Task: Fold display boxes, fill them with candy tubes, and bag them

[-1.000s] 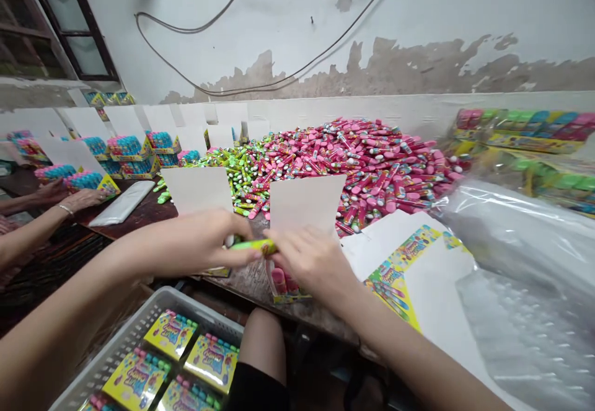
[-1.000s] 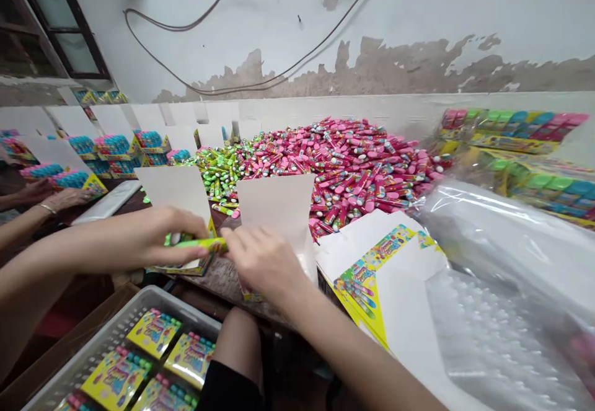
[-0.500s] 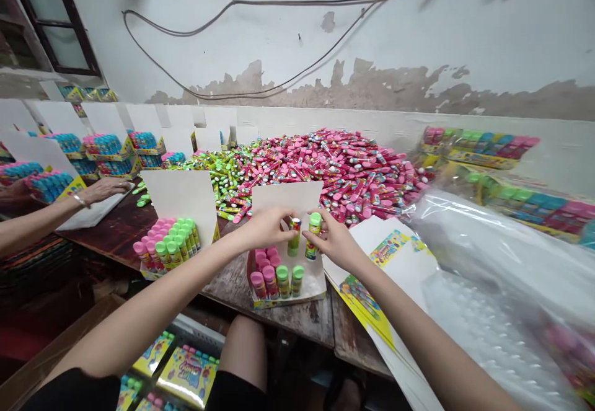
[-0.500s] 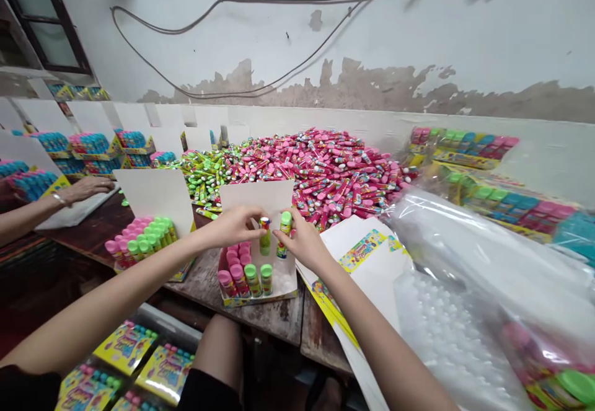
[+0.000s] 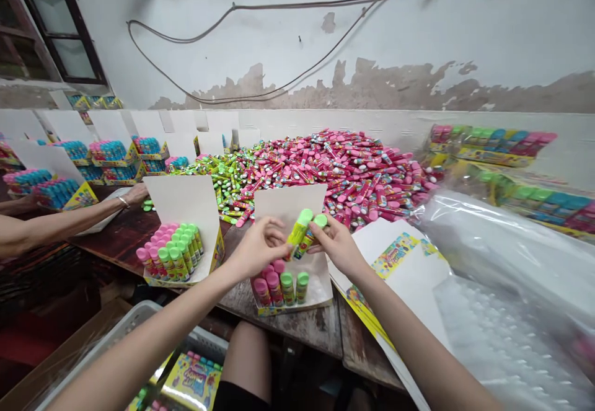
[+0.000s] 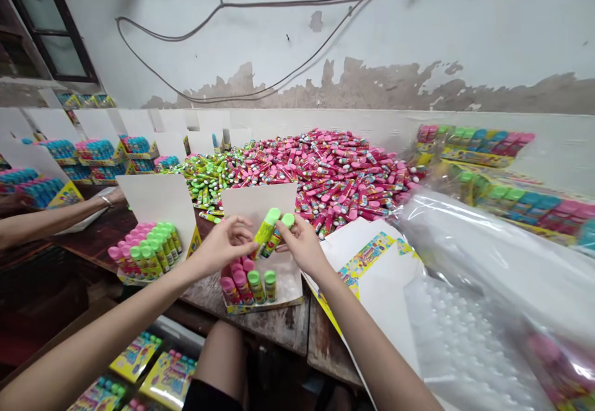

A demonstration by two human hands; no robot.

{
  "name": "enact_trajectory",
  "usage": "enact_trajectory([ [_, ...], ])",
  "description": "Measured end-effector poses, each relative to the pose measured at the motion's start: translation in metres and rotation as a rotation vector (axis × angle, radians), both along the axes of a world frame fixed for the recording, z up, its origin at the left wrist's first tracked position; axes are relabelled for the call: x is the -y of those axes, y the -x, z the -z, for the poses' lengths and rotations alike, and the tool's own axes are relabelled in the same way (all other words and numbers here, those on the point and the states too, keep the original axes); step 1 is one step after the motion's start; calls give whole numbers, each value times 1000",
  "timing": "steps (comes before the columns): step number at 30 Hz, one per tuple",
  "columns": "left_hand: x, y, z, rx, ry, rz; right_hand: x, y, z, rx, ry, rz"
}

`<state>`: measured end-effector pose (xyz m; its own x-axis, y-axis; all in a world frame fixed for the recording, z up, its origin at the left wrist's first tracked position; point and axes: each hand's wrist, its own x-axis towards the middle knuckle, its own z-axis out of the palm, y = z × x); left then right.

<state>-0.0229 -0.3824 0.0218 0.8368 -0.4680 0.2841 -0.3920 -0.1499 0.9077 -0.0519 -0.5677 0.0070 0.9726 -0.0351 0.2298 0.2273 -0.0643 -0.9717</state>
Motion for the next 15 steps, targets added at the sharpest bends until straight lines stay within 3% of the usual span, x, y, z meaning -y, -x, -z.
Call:
enact_trajectory([
  [3,11,5,-6,160,-178,101,-4,1,-7,80,87,11],
  [8,19,-11,-25,411,-372,66,11,0,-5,167,333,59],
  [11,20,-24,-24,558,-593,61,21,-6,2,176,572,42],
  [15,21,-25,-17,604,-887,84,19,-12,5,223,889,3],
])
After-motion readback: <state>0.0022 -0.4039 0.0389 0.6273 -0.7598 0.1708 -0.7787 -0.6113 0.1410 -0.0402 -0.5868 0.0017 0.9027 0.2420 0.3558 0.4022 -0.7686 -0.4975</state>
